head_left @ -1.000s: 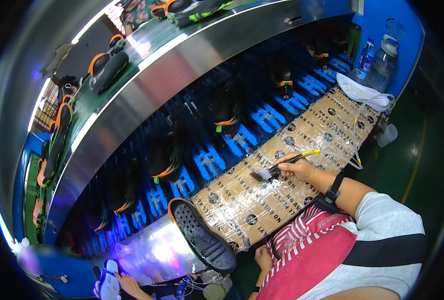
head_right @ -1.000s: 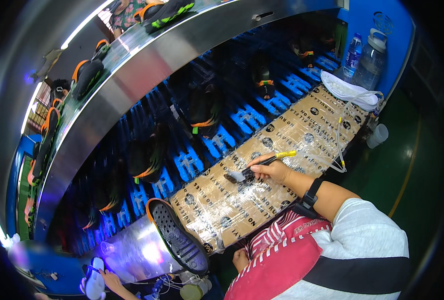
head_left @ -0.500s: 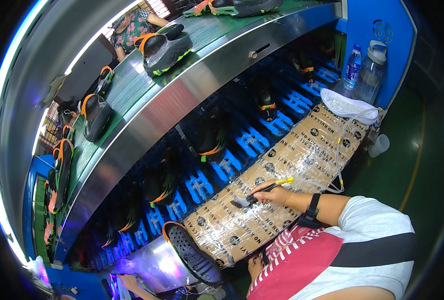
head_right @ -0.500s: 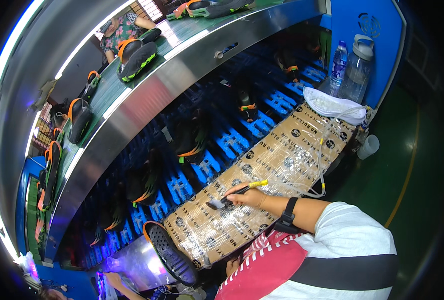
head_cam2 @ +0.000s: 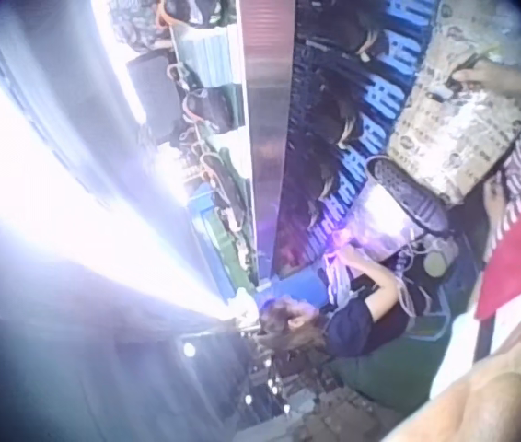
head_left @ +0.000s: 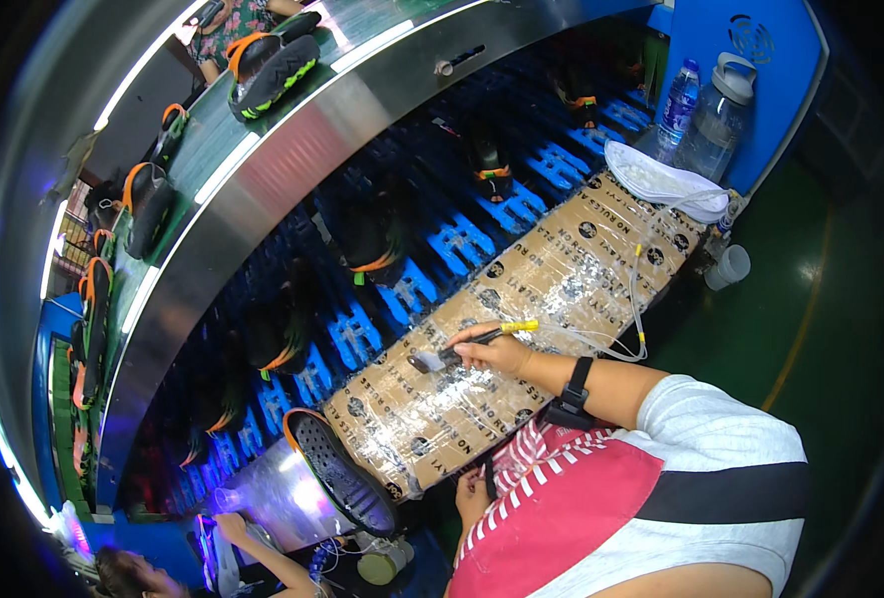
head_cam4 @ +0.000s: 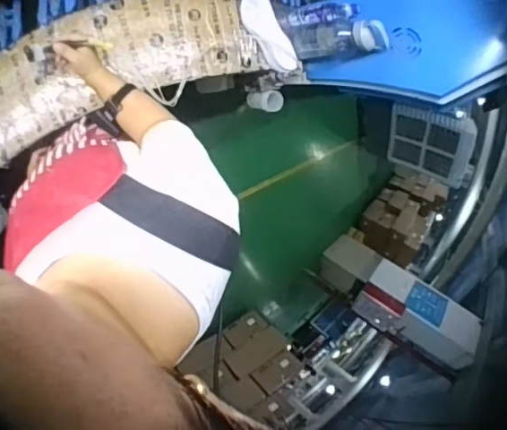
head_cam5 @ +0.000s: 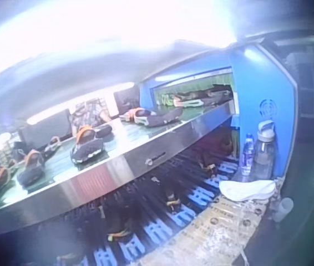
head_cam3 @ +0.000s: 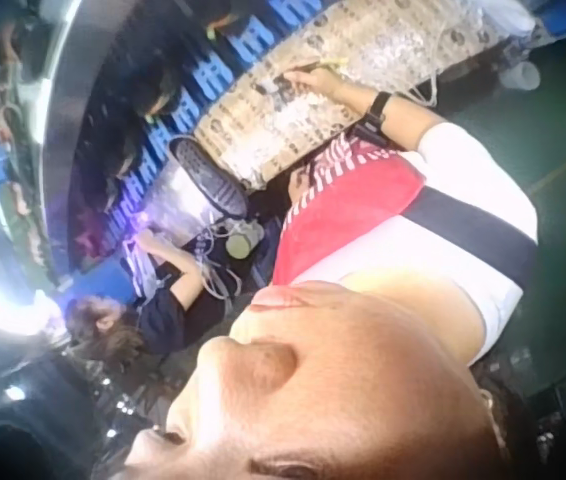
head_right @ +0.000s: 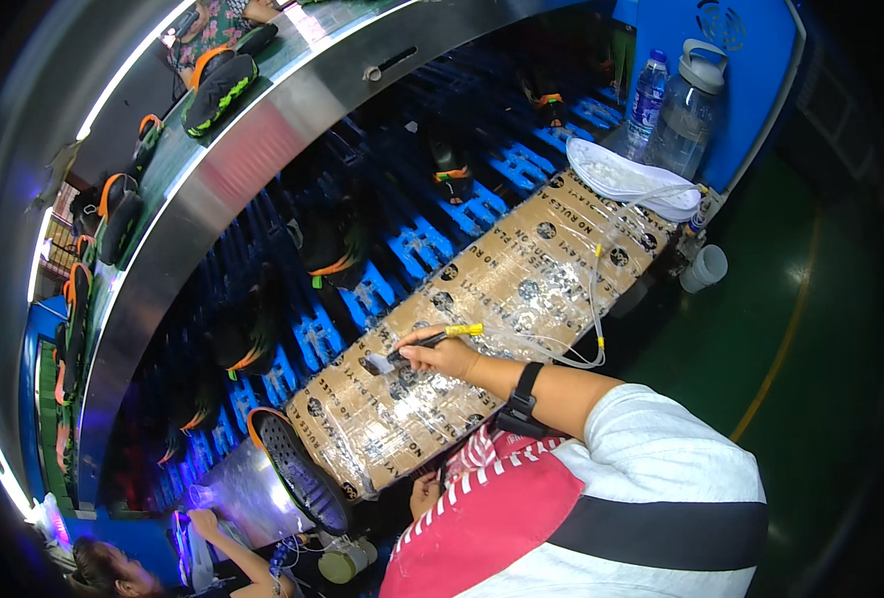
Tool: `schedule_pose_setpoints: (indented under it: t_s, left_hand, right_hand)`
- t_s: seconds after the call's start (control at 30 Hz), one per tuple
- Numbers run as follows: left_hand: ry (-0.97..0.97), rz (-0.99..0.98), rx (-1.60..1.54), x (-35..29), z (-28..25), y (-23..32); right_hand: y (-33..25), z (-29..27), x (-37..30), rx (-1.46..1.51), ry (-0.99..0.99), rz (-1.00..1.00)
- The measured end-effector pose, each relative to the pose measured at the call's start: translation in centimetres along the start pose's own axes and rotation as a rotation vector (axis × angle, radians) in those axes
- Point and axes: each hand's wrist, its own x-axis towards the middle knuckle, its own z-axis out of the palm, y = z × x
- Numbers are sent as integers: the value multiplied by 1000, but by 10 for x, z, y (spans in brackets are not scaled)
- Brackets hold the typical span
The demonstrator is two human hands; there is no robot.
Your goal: Applying a liquid substance, likely adhesive or cleaner, to shoe soles using a brush on a manufacturing line.
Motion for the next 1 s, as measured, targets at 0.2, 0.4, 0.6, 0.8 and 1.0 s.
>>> schedule_pose_setpoints:
  t_s: [0.2, 0.4, 0.6, 0.8, 1.0]
  left_hand:
    - [-23, -67, -198, -8, -3, 1]
    - [-5, 93, -324, -29, -13, 38]
    - [280, 518, -196, -30, -63, 153]
    - [592, 971, 112, 10, -138, 287]
    - [919, 966, 239, 49, -174, 406]
  right_hand:
    - [-5, 3, -1, -39, 22, 4]
    - [-7, 1, -1, -43, -15, -8]
    - [-4, -1, -2, 63, 3, 32]
    - [-3, -2, 0, 45, -25, -2]
    - [2, -3, 3, 26, -42, -11]
